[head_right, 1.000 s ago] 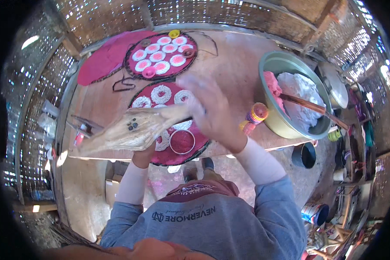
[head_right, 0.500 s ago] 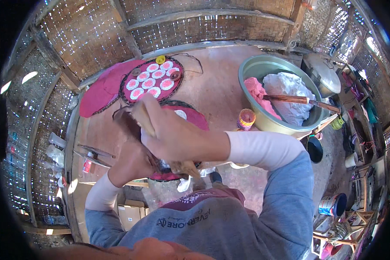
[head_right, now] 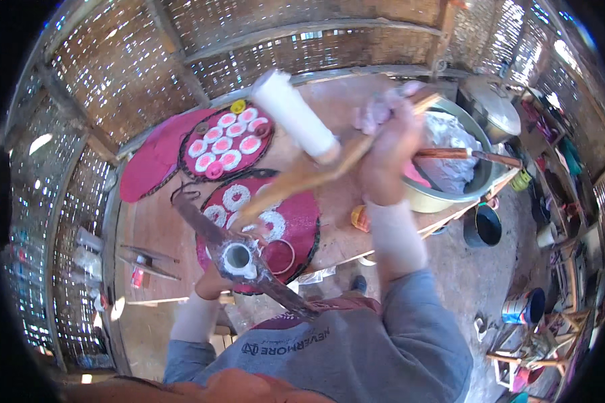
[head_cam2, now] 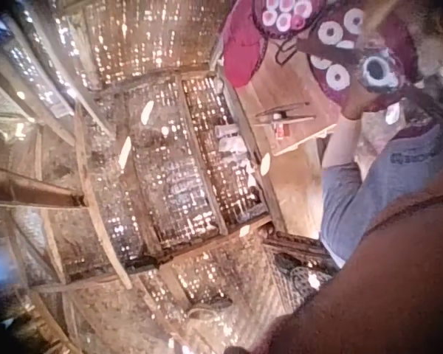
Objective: The person uses a wooden mold and a metal scoop to form round, white and pink cakes. They scoop white dough into the mold, press it, and release it onto a tray. They then scoop pink dough, press it into the center of the white cakes, and release them. The process is repeated to fill a tray with finished cakes.
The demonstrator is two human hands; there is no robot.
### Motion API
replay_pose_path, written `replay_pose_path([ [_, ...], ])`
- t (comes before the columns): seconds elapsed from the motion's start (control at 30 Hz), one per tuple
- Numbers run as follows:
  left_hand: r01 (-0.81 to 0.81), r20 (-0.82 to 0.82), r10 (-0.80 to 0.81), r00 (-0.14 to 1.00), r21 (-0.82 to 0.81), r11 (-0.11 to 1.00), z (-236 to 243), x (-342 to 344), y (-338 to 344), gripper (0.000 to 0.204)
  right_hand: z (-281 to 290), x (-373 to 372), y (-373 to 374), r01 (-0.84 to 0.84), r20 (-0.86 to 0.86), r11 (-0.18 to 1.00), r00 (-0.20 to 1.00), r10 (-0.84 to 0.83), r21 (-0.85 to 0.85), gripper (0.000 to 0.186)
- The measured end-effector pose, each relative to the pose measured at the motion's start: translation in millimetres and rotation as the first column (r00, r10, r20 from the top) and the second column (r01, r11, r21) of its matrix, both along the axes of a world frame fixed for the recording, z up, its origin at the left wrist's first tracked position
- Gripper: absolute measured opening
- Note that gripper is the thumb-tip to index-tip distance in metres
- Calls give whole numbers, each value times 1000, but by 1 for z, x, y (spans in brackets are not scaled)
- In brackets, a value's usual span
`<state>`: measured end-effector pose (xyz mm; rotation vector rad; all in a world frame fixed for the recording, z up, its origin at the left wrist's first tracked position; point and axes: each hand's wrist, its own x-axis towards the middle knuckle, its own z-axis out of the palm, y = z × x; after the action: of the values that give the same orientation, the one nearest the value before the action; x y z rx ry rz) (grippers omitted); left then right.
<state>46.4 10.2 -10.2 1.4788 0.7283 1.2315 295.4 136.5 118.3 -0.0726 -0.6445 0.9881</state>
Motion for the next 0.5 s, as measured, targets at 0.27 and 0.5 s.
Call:
replay_pose_path([
  [0.27, -457, 100, 541, 835, 674, 581, 35, 32, 34, 38, -89, -42, -15, -479, 239, 719, 723, 649, -503, 23],
  [0.5, -621, 400, 886, 235, 763, -179, 80, 53, 32, 38, -20, 215, -42, 108, 985, 981, 34, -167, 163, 16],
])
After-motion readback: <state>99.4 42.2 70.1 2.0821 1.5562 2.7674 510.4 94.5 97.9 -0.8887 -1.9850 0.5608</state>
